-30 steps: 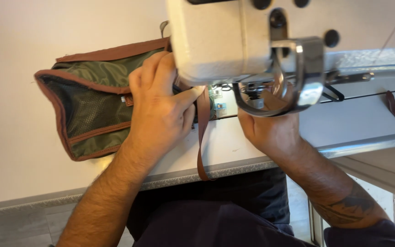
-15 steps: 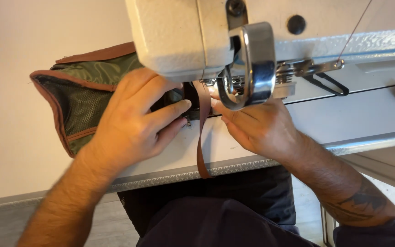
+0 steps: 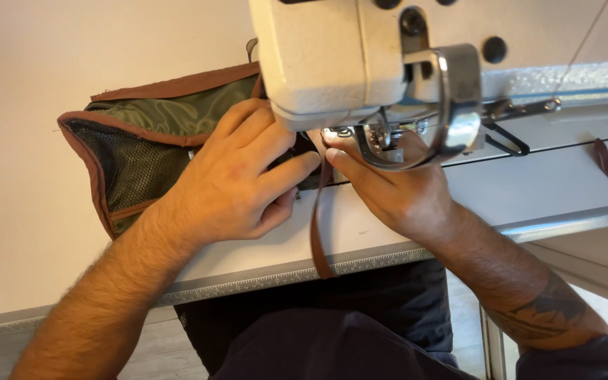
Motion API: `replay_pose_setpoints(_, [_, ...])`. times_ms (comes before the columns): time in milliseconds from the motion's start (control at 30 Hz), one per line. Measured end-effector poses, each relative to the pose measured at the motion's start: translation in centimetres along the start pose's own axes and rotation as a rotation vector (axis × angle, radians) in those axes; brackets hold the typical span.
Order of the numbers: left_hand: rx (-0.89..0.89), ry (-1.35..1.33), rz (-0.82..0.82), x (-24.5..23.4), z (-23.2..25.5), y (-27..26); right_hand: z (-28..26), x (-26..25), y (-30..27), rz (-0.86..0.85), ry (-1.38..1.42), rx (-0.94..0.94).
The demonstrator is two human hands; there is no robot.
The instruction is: Sewing a leather strap onto a fabric bag using an industrial sewing machine
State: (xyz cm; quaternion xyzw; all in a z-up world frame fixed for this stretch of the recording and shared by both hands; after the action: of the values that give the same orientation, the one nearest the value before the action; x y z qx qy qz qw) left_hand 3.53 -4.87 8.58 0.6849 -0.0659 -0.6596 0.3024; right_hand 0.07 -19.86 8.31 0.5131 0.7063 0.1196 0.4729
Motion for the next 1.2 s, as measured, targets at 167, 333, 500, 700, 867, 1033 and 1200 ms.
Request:
replay_pose_setpoints(167, [0.005, -0.014, 0.008, -0.3, -0.7, -2.1, -1.2, 2.6, 0.8, -0.15, -0.249, -0.082])
replay_pose_setpoints(333, [0.011, -0.04, -0.002, -0.9, -1.0, -2.8, -1.6, 3.5, 2.1, -0.161, -0.277, -0.074])
replay_pose_setpoints(500, [0.013, -0.005, 0.003, -1.2, -1.4, -3.3, -1.9, 4.1, 2.8, -0.157, -0.24, -0.08])
replay_pose_setpoints(700, [0.059, -0.016, 0.051, -1.8, -1.2, -3.2, -1.2, 4.4, 1.7, -0.236, -0.634, -0.132])
replay_pose_setpoints(867, [0.074, -0.107, 0.14, -1.6, -1.2, -2.8, -0.9, 4.3, 1.8, -0.212, -0.523, -0.13])
replay_pose_setpoints(1033, [0.063, -0.098, 0.109, -1.2, -1.6, -2.7, 2.5, 3.2, 0.4, -0.023, -0.35, 0.181])
replay_pose_setpoints(1200, [0.073, -0.108, 0.07, 0.0, -1.9, -2.2, 7.5, 1.8, -4.9, 0.098, -0.263, 0.715])
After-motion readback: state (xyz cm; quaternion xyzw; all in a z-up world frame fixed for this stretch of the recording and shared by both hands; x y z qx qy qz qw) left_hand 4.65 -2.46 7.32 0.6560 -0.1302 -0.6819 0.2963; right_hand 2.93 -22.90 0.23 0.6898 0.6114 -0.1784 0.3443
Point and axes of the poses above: each hand's wrist, its own y-axis towards the middle knuckle, its own x-axis out of the palm, z = x × y, the point moved 7 cm from there along y, towards the middle knuckle, and after that the axes turned 13 degrees about y, right-handed, at the moved point
